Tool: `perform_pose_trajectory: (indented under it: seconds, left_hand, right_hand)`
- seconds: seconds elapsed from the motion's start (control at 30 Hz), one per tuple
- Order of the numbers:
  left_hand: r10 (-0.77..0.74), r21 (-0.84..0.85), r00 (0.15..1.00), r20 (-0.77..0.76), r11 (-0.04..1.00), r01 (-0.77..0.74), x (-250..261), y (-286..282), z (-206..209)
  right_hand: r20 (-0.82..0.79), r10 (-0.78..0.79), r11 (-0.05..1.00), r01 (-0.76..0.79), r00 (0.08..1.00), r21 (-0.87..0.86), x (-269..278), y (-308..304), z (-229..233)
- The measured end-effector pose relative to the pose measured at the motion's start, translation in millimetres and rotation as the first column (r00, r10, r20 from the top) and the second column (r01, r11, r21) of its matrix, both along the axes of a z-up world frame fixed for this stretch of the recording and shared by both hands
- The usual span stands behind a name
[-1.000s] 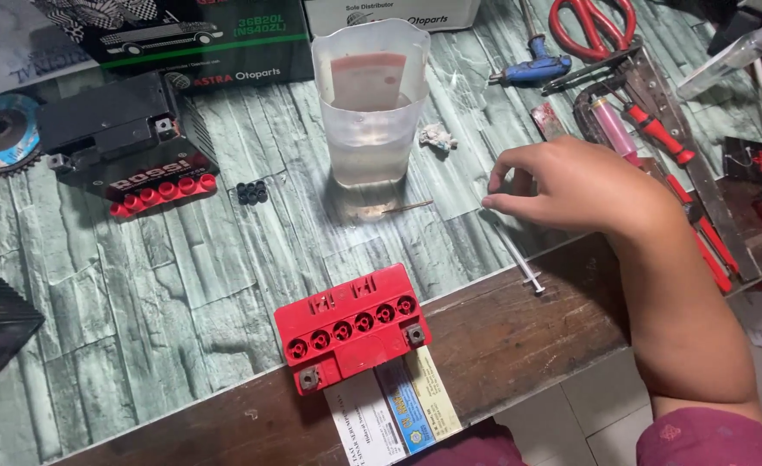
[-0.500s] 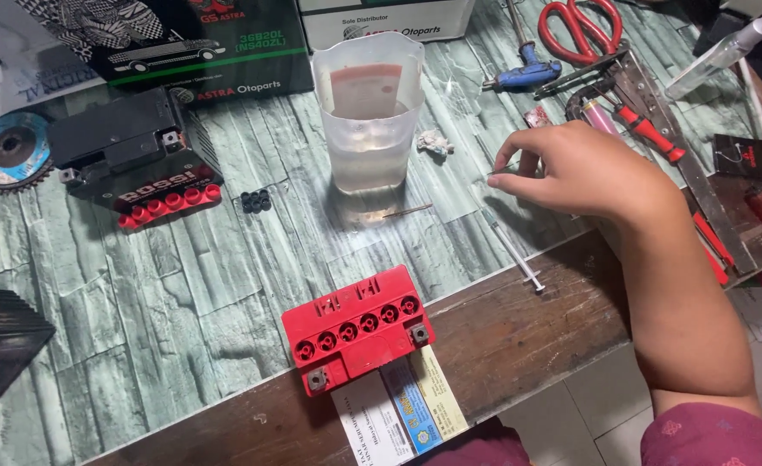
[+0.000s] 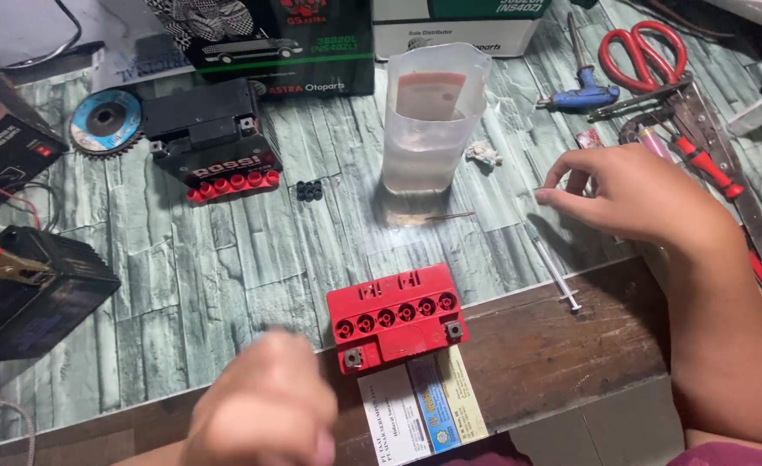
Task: Refilling battery cells with liquid using a syringe and handling small cell caps on a workbench.
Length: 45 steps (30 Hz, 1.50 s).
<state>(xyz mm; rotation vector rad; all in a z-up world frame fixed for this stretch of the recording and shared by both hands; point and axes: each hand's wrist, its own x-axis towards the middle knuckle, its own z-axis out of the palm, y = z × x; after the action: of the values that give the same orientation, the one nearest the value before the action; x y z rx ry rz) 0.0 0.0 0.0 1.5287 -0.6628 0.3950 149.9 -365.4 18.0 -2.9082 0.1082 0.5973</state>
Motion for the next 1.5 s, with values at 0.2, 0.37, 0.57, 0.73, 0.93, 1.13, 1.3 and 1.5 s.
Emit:
perform_pose_trajectory:
  seconds: [0.2, 0.37, 0.57, 0.73, 0.93, 1.13, 1.3, 1.5]
  left_hand:
    - [-0.055, -0.013, 0.983, -0.175, 0.998, 0.054, 59.1, 2.6, -48.9]
    - [-0.131, 0.100, 0.947, -0.293, 0.981, 0.166, 55.1, 9.0, -62.3]
    - [-0.191, 0.051, 0.771, -0.608, 0.959, 0.277, 59.9, 1.9, -53.2]
    - [-0.138, 0.127, 0.765, -0.630, 0.953, 0.276, 64.7, -2.7, -49.3]
    - [-0.100, 0.217, 0.817, -0.568, 0.939, 0.266, 66.1, 3.1, -53.4]
    - [-0.101, 0.236, 0.809, -0.580, 0.929, 0.285, 67.7, 3.4, -54.5]
    - [-0.093, 0.254, 0.825, -0.558, 0.927, 0.276, 68.4, 2.7, -52.7]
    - [-0.109, 0.239, 0.828, -0.551, 0.929, 0.281, 68.3, 3.0, -51.0]
  right_hand:
    - [0.224, -0.241, 0.966, 0.255, 0.944, -0.037, -5.6, -32.8, 12.0]
    - [0.071, -0.306, 0.944, 0.313, 0.949, -0.107, -1.5, -44.3, 12.4]
    - [0.244, -0.123, 0.992, 0.115, 0.962, 0.049, 3.2, -33.2, -5.5]
    - [0.494, 0.238, 0.961, -0.278, 0.836, 0.008, 17.6, -1.5, -54.1]
    - [0.598, 0.414, 0.907, -0.370, 0.686, -0.204, 29.4, 3.3, -83.5]
    - [0.585, 0.381, 0.919, -0.360, 0.716, -0.159, 25.9, 1.5, -78.4]
    - [0.502, 0.407, 0.913, -0.353, 0.763, -0.205, 20.5, 9.2, -69.1]
    - [0.588, 0.403, 0.912, -0.364, 0.701, -0.191, 21.0, 13.1, -75.9]
